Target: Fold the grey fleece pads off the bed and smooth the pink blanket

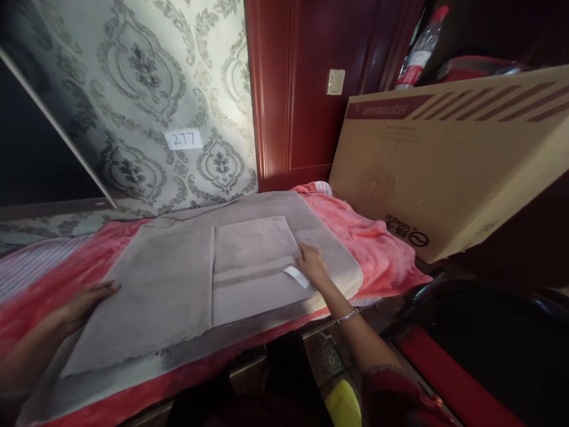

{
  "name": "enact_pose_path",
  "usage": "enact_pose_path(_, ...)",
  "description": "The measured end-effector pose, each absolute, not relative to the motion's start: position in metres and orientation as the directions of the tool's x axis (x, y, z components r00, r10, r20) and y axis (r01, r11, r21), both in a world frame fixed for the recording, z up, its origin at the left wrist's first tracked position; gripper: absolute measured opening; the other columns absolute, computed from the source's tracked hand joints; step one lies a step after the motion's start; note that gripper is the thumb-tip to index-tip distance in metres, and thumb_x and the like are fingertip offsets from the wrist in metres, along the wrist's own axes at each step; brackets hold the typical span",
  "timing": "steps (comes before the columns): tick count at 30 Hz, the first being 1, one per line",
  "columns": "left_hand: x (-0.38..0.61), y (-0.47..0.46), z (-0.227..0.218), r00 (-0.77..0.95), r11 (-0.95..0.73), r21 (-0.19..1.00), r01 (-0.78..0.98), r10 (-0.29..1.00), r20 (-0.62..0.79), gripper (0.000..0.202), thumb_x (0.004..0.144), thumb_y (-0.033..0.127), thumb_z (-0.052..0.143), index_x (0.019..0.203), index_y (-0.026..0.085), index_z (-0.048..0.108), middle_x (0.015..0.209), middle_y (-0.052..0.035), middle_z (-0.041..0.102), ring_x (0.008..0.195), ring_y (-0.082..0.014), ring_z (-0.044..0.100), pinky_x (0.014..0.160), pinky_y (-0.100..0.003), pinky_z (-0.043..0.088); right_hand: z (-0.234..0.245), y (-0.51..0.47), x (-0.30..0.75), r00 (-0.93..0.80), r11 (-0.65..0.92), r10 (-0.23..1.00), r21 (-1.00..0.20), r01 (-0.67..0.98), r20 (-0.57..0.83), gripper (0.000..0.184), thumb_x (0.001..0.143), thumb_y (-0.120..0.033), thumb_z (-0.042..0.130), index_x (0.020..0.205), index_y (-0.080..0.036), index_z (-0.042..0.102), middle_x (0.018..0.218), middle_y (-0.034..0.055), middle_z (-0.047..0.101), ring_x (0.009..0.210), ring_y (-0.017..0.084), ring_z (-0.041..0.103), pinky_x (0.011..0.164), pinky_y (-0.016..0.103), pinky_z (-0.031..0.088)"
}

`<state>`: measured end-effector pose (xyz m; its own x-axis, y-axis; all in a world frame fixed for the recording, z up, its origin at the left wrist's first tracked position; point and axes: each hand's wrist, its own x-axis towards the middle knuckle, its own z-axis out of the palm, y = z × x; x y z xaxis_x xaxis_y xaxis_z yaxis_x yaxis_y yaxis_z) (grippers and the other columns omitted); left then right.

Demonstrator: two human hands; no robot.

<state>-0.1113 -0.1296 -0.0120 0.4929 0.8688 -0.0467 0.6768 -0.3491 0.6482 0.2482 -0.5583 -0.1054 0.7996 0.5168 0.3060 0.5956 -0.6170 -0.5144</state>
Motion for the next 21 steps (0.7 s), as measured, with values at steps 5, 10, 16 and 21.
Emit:
enact_pose_path(5,-0.104,-0.142,-0.021,0.553,-0.553,0.379,0.742,0.824,0.121,0.045,0.086,0.044,0.048,0.119,0.017,0.063,0.124,-0.0109,0.073,0.12,-0.0299,0.065,0.104,-0.045,0.051,-0.091,-0.557,0.254,0.932,-0.778,0.359,-0.533,0.332,0.058,0.044,0.097,-0.037,0.05,0.132,-0.017,0.067,0.126,0.0163,0.069,0.118,0.031,0.064,0.096,0.038,0.048)
enact_pose_path(10,-0.027,-0.198,-0.019,0.902,-0.921,0.107,0.375,0.389,0.186,0.058,0.093,0.041,0.044,0.142,0.01,0.053,0.155,-0.0187,0.048,0.147,-0.0295,0.042,0.121,-0.043,0.033,-0.081,-0.55,0.265,0.925,-0.776,0.379,-0.557,0.297,-0.035,0.044,0.087,-0.037,0.064,0.123,-0.013,0.072,0.12,0.0195,0.072,0.114,0.035,0.066,0.093,0.039,0.049)
enact_pose_path(16,0.068,-0.228,-0.032,0.913,-0.912,0.134,0.388,0.401,0.079,0.059,0.099,0.031,0.036,0.155,0.013,0.037,0.166,-0.0188,0.028,0.155,-0.0302,0.023,0.124,-0.057,0.02,-0.077,-0.557,0.261,0.837,-0.533,0.534,-0.815,0.227,-0.116,0.033,0.085,-0.033,0.063,0.11,-0.014,0.073,0.105,0.0129,0.077,0.094,0.027,0.073,0.08,0.034,0.057)
enact_pose_path(21,0.101,-0.221,-0.051,0.89,-0.887,0.146,0.438,0.451,0.07,0.059,0.101,0.04,0.034,0.155,0.018,0.04,0.167,-0.0157,0.028,0.155,-0.0322,0.024,0.123,-0.062,0.017,-0.078,-0.565,0.245,0.675,-0.112,0.716,-0.984,-0.139,-0.177,0.047,0.072,-0.036,0.078,0.114,-0.019,0.067,0.102,0.0092,0.077,0.078,0.025,0.073,0.069,0.034,0.06)
